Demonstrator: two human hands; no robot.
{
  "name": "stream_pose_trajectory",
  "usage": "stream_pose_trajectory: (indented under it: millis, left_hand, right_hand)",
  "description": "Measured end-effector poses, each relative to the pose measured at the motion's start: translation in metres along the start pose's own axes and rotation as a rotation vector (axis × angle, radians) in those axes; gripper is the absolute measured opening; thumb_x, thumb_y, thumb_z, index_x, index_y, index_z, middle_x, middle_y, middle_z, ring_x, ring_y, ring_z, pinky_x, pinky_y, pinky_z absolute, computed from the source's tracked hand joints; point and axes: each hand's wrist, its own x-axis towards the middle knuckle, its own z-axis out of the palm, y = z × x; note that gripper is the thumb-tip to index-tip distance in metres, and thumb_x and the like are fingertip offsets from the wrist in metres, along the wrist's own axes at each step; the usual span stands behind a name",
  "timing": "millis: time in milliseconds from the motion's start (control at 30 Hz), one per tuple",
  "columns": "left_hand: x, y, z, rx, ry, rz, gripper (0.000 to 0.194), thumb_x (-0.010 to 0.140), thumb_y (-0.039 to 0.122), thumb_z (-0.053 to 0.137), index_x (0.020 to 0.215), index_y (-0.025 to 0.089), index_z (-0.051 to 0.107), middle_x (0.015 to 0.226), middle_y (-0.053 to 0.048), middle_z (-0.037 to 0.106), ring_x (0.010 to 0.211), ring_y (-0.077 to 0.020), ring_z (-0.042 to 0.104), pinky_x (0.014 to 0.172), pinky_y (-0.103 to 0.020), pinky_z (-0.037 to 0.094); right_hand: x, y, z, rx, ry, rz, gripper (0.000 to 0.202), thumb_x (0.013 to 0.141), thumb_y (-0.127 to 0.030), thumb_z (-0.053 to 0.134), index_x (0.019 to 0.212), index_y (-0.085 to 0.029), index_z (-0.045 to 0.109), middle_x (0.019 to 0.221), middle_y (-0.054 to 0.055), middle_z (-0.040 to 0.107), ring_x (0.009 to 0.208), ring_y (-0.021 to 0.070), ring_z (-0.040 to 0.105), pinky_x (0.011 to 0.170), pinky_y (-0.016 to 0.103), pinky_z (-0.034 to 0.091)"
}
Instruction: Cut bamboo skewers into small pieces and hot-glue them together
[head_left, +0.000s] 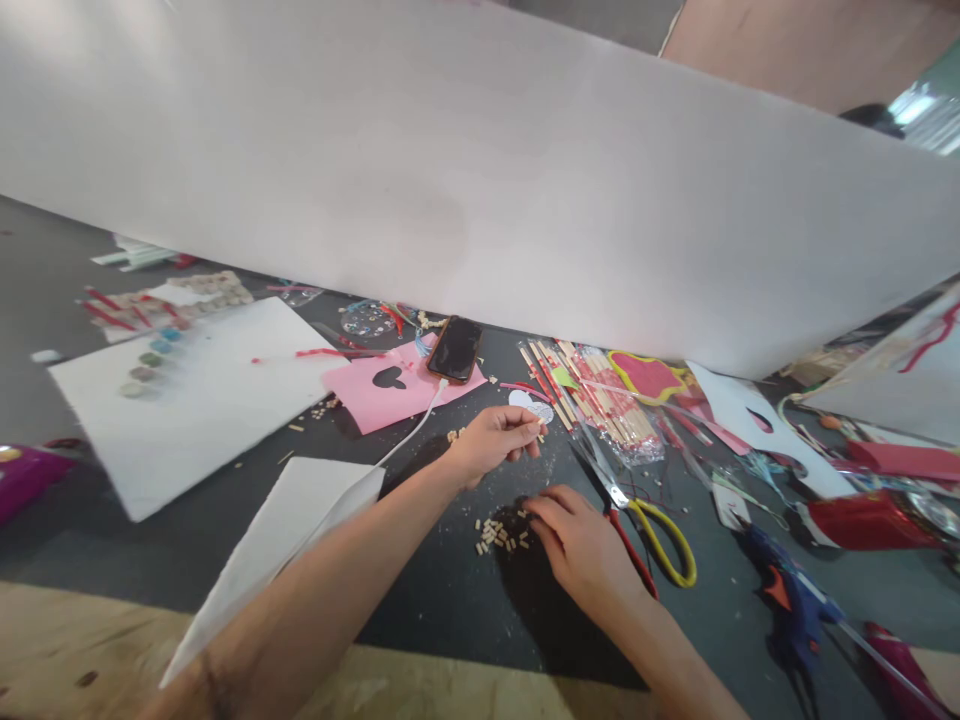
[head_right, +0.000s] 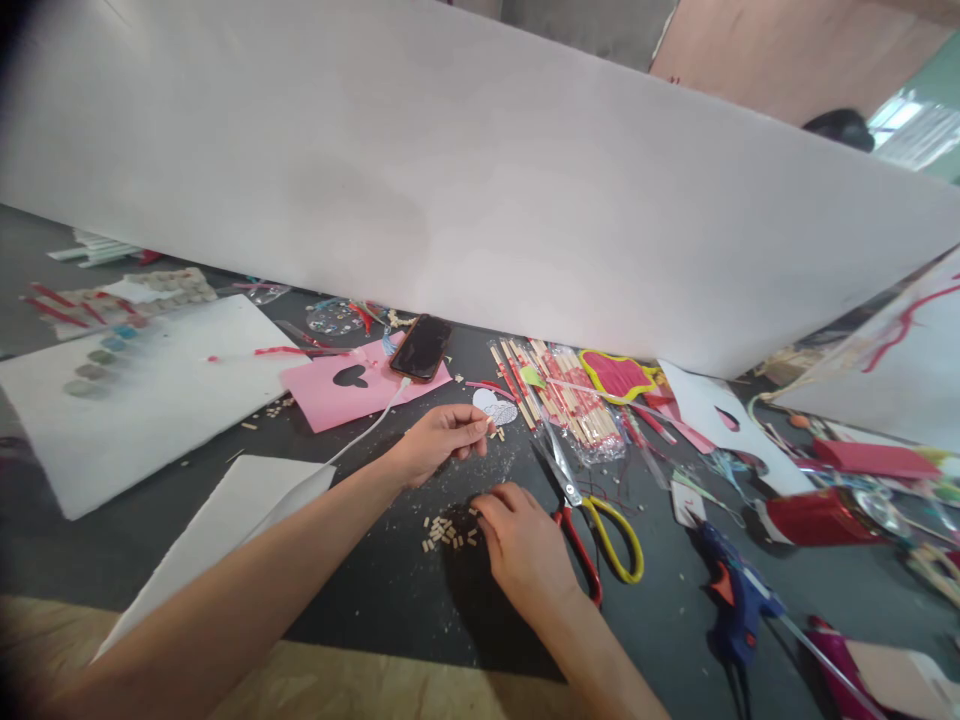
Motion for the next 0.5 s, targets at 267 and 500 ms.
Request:
stream_pose_trajectory:
  millis: [267,500]
  left_hand:
    - [0.001,-0.002,-0.001,0.007,0.032,-0.014,0.029,0.075,0.043,0.061,0.078,0.014,0.061,0.058,0.002,0.058,0.045,-0.0049,0.038,0.046,-0.018,0.028]
    - [0.001,0.001,0.000,0.009,0.031,-0.019,0.027,0.075,0.041,0.061,0.074,0.013,0.060,0.057,0.002,0.057,0.044,-0.0041,0.037,0.046,-0.017,0.029]
  right_hand:
    - [0.010,-0.030,0.011,-0.011,-0.057,-0.094,0.014,0.081,-0.031,0.062,0.093,-0.023,0.063,0.093,0.004,0.057,0.090,0.0210,0.050,0.078,0.031,0.043]
    - [0.013,-0.023,0.010,-0.065,-0.030,-0.032,0.016,0.087,-0.017,0.048,0.093,-0.020,0.063,0.093,0.007,0.056,0.088,0.0215,0.048,0.079,0.034,0.041]
